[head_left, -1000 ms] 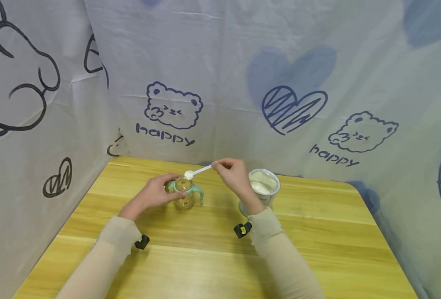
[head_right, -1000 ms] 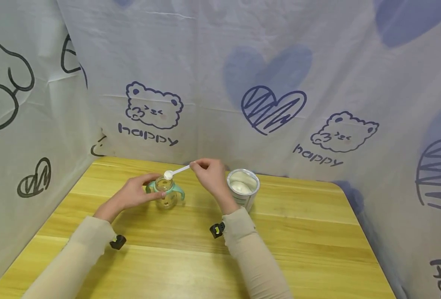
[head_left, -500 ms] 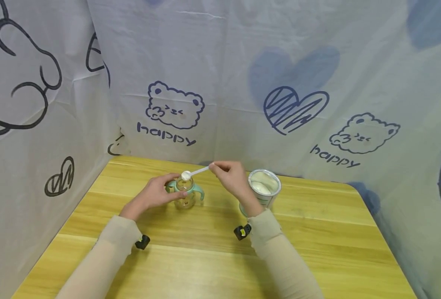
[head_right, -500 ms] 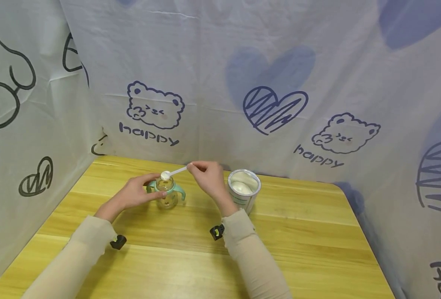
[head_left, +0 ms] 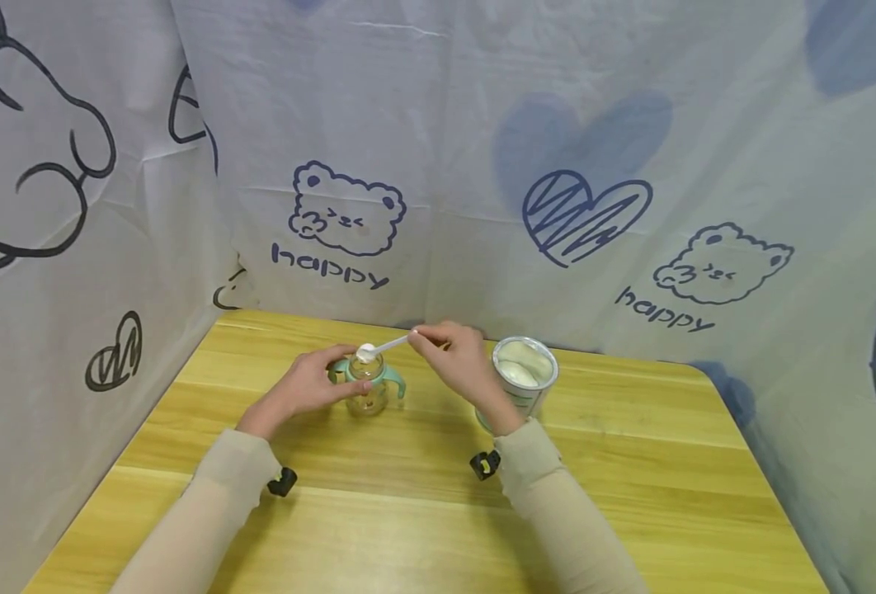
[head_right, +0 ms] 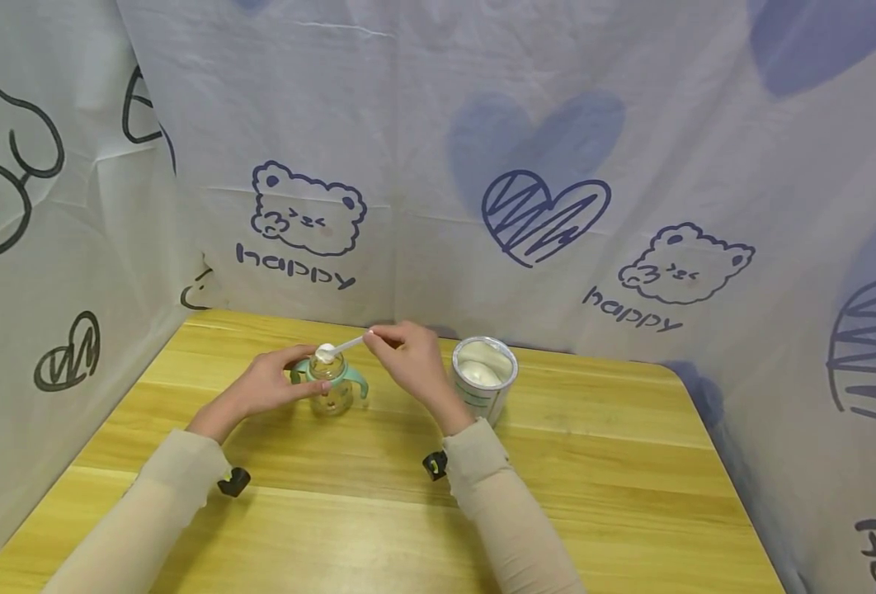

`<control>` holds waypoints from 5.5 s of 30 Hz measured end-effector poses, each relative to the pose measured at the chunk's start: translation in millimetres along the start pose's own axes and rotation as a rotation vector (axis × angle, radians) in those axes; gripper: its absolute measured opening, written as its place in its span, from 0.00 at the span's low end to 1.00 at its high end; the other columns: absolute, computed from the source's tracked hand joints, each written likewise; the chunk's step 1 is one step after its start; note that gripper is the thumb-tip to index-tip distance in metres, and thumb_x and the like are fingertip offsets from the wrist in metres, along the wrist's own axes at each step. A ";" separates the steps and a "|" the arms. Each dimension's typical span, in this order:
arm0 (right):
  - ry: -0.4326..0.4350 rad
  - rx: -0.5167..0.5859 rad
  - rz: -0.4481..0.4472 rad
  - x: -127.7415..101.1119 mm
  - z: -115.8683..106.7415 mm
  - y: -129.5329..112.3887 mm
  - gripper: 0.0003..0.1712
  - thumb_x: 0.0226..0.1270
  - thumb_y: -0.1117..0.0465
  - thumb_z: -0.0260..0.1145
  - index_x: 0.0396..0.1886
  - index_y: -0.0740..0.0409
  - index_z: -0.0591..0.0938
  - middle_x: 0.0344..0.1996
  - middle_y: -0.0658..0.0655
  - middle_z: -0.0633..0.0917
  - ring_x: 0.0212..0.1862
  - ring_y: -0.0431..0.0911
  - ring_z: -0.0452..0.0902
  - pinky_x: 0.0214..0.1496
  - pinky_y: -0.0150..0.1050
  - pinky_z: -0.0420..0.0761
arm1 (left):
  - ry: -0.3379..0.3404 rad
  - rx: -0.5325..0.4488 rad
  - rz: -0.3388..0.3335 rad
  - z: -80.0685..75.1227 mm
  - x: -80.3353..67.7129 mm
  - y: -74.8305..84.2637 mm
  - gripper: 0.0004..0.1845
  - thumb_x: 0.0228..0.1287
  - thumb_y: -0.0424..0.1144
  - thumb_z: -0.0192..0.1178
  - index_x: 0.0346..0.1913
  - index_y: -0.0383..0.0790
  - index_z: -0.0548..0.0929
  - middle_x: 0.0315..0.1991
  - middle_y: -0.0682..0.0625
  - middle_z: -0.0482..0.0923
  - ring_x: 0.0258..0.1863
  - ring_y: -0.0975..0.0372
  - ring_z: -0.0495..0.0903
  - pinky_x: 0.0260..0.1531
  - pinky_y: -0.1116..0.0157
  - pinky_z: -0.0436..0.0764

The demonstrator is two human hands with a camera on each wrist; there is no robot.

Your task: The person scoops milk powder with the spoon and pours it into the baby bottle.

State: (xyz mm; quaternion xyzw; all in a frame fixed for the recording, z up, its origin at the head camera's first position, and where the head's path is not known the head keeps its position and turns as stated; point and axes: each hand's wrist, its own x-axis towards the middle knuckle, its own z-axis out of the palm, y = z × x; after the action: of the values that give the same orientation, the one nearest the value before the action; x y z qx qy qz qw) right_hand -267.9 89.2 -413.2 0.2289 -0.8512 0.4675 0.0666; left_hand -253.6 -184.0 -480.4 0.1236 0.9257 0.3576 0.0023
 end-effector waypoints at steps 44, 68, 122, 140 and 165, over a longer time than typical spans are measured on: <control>0.032 -0.360 -0.628 -8.1 2.0 14.3 0.07 0.66 0.65 0.77 0.42 0.56 0.94 0.31 0.53 0.85 0.32 0.44 0.76 0.34 0.35 0.76 | -0.002 0.007 -0.014 -0.4 -1.0 0.5 0.46 0.63 0.67 0.70 0.76 0.43 0.73 0.70 0.35 0.78 0.68 0.40 0.78 0.68 0.40 0.77; 0.060 -0.415 -0.758 -10.2 0.9 25.8 0.09 0.60 0.65 0.81 0.41 0.55 0.95 0.32 0.51 0.88 0.32 0.44 0.78 0.33 0.36 0.75 | -0.006 -0.015 -0.023 -0.7 -2.1 2.4 0.47 0.61 0.68 0.71 0.76 0.45 0.74 0.71 0.36 0.77 0.69 0.41 0.77 0.70 0.41 0.76; 0.103 -0.167 -0.587 -9.5 11.5 22.1 0.04 0.63 0.70 0.74 0.37 0.61 0.90 0.36 0.56 0.89 0.40 0.48 0.83 0.44 0.39 0.85 | 0.004 0.004 -0.009 1.2 -1.0 0.8 0.46 0.63 0.67 0.69 0.76 0.44 0.74 0.69 0.35 0.79 0.68 0.40 0.78 0.68 0.39 0.77; 0.282 -0.015 -0.395 -11.4 -23.7 17.0 0.02 0.64 0.69 0.73 0.36 0.63 0.90 0.33 0.60 0.90 0.37 0.52 0.84 0.38 0.48 0.84 | -0.001 0.017 -0.003 0.8 -0.8 3.6 0.44 0.63 0.67 0.69 0.75 0.45 0.75 0.68 0.35 0.80 0.68 0.39 0.78 0.69 0.38 0.75; 0.443 -0.047 -0.211 -39.6 -93.0 44.1 0.03 0.64 0.73 0.72 0.36 0.66 0.89 0.32 0.62 0.87 0.37 0.47 0.77 0.41 0.43 0.79 | -0.035 0.018 0.139 -0.1 21.0 42.0 0.45 0.65 0.65 0.68 0.79 0.47 0.69 0.71 0.37 0.76 0.57 0.45 0.84 0.66 0.38 0.77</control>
State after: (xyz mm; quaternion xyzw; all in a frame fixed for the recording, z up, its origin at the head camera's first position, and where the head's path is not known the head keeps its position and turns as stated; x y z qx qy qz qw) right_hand -262.0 199.2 -408.4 0.2070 -0.7979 0.4767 0.3055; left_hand -264.4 -149.3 -450.8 0.1937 0.9178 0.3465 -0.0076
